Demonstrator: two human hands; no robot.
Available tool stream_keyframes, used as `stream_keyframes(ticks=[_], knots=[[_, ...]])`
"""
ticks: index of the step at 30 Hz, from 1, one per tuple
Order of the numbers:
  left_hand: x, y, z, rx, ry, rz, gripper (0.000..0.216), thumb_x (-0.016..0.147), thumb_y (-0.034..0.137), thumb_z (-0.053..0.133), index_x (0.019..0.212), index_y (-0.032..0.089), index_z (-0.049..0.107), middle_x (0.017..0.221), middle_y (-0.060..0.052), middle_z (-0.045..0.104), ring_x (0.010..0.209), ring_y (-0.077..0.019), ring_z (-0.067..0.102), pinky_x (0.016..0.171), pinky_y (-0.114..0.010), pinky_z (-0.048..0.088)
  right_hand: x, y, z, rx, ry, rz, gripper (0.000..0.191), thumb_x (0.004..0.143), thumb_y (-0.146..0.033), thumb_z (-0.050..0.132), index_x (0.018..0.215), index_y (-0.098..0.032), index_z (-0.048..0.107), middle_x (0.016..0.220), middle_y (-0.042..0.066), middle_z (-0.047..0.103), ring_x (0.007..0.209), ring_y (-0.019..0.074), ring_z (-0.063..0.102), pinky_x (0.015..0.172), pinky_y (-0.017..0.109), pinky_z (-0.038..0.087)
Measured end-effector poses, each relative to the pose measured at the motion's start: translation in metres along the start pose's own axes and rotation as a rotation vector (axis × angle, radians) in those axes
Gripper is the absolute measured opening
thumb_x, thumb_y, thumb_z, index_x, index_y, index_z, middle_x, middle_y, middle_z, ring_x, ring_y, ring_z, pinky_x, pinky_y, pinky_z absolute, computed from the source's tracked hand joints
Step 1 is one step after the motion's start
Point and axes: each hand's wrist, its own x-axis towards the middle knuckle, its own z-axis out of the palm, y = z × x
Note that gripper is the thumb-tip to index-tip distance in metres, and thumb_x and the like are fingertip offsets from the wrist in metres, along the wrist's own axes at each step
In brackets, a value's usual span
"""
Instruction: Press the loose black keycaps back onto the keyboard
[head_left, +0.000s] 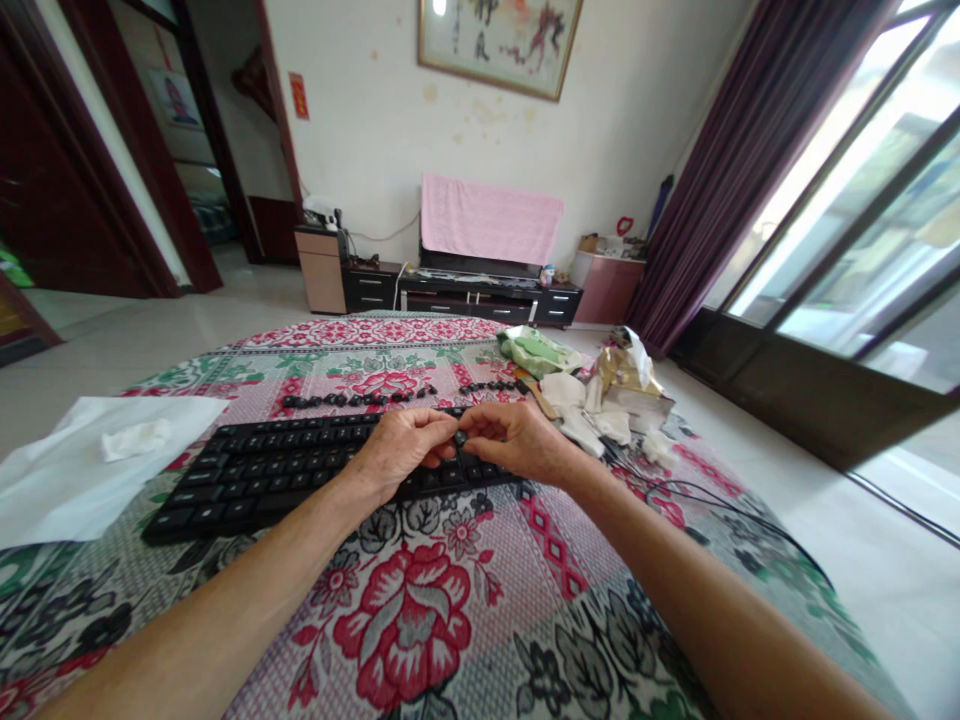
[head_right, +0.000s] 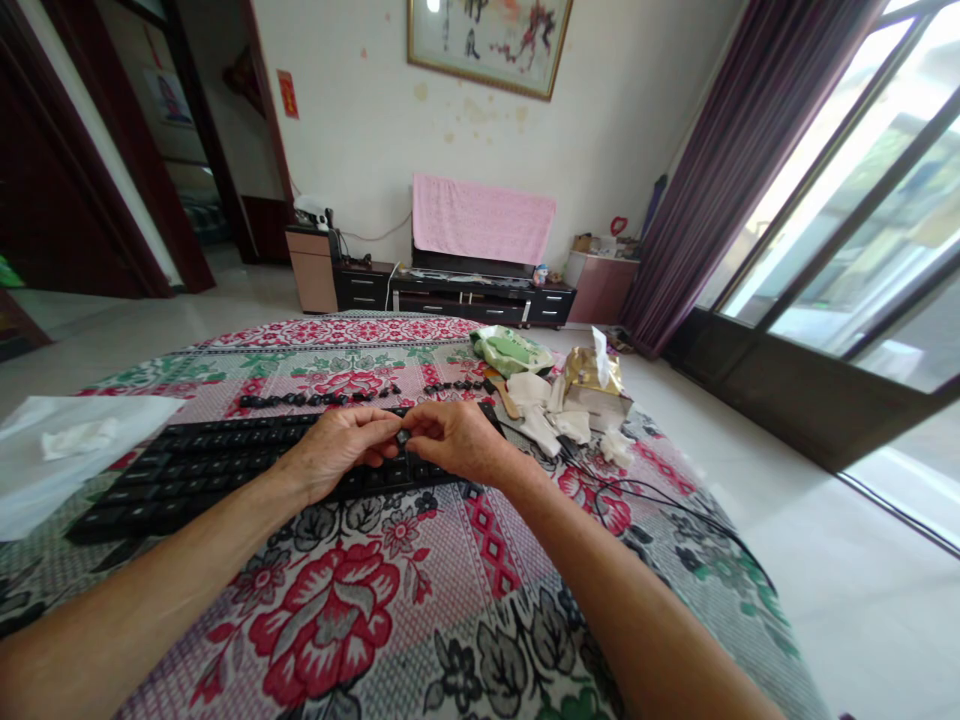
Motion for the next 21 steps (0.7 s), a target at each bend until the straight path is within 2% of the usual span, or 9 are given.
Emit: stream_keyframes(ticks=[9, 15, 21], knots=[[-0.001, 0.001, 0.002, -0.012, -0.042, 0.056, 0.024, 0.061, 0.025, 0.061, 0.082, 0.016, 0.062, 0.078, -0.003, 0.063, 0.065, -0.0097, 0.055, 0.058, -0.022, 0.041, 0.001, 0.002, -0.002, 0.028, -0.003, 0.019, 0.015, 0.070, -0.022, 0.052, 0.083, -0.017, 0.056, 0.065, -0.002, 0.055, 0.059, 0.0078, 0.049, 0.054, 0.022, 0.040], [0.005, 0.009, 0.008, -0.010, -0.032, 0.054, 0.024, 0.060, 0.027, 0.062, 0.081, 0.016, 0.063, 0.074, -0.003, 0.063, 0.063, -0.0102, 0.055, 0.058, -0.023, 0.042, -0.002, -0.005, -0.028, 0.052, -0.144, 0.021, 0.023, 0.074, -0.020, 0.047, 0.092, -0.021, 0.061, 0.077, -0.001, 0.062, 0.069, 0.0100, 0.053, 0.063, 0.023, 0.043], [0.017, 0.022, 0.018, 0.011, -0.068, 0.080, 0.022, 0.059, 0.024, 0.062, 0.079, 0.015, 0.063, 0.066, -0.003, 0.061, 0.060, -0.0099, 0.053, 0.057, -0.024, 0.041, -0.004, -0.003, -0.045, 0.041, -0.109, 0.045, 0.027, 0.073, -0.022, 0.050, 0.097, -0.020, 0.061, 0.082, 0.001, 0.063, 0.073, 0.0123, 0.054, 0.066, 0.026, 0.044]])
